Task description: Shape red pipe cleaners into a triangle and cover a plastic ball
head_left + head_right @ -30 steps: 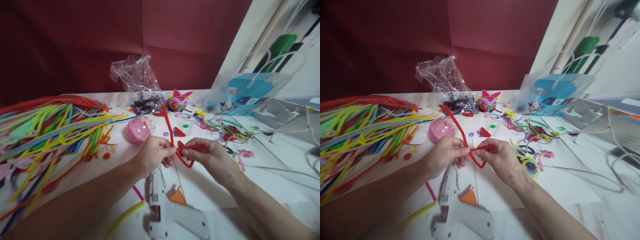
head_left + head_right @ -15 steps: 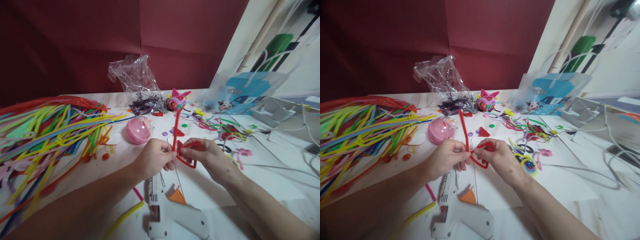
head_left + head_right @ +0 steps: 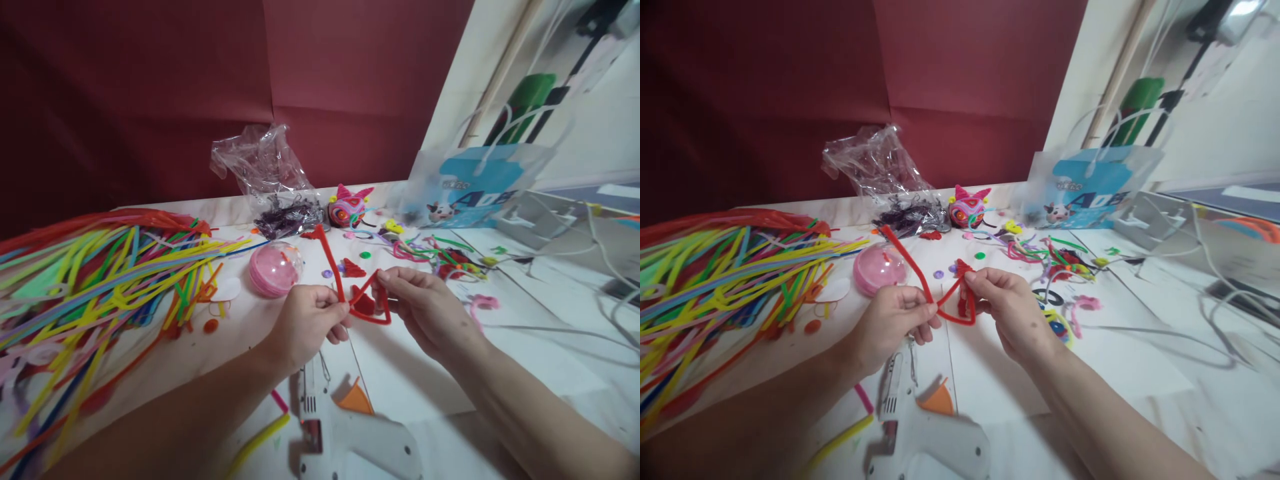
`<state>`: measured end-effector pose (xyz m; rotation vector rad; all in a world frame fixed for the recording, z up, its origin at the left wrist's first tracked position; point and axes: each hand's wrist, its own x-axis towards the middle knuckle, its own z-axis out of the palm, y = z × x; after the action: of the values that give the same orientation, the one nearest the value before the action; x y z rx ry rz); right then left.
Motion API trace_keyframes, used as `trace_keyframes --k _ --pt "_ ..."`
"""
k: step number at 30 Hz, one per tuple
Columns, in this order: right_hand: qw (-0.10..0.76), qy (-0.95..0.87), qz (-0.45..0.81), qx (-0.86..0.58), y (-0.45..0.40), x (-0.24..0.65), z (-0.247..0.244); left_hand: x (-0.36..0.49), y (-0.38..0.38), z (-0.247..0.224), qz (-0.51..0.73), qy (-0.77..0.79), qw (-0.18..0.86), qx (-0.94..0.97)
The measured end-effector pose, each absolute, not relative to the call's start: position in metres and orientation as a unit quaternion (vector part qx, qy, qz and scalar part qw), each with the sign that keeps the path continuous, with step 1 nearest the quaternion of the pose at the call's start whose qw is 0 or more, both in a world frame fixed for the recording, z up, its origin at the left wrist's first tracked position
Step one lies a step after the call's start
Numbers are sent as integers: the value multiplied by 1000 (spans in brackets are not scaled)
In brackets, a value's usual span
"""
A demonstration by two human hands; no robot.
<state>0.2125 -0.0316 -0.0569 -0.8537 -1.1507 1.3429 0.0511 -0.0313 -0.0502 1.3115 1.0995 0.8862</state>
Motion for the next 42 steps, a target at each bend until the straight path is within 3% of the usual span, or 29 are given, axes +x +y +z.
trace_keyframes --k 6,20,30,36,42 --pt "549 -470 599 -345 -30 216 -61 51 -32 -53 361 465 551 592" --pt "492 -551 557 -379 -30 209 -67 53 -28 -51 528 451 576 430" --pt "497 -573 523 -389 -32 209 -66 53 -28 -52 515 443 606 414" --pt "437 -601 543 -392 -34 205 -67 56 -31 -58 521 437 584 443" --pt "513 -551 548 -364 -30 203 -73 59 -35 -61 490 454 540 512"
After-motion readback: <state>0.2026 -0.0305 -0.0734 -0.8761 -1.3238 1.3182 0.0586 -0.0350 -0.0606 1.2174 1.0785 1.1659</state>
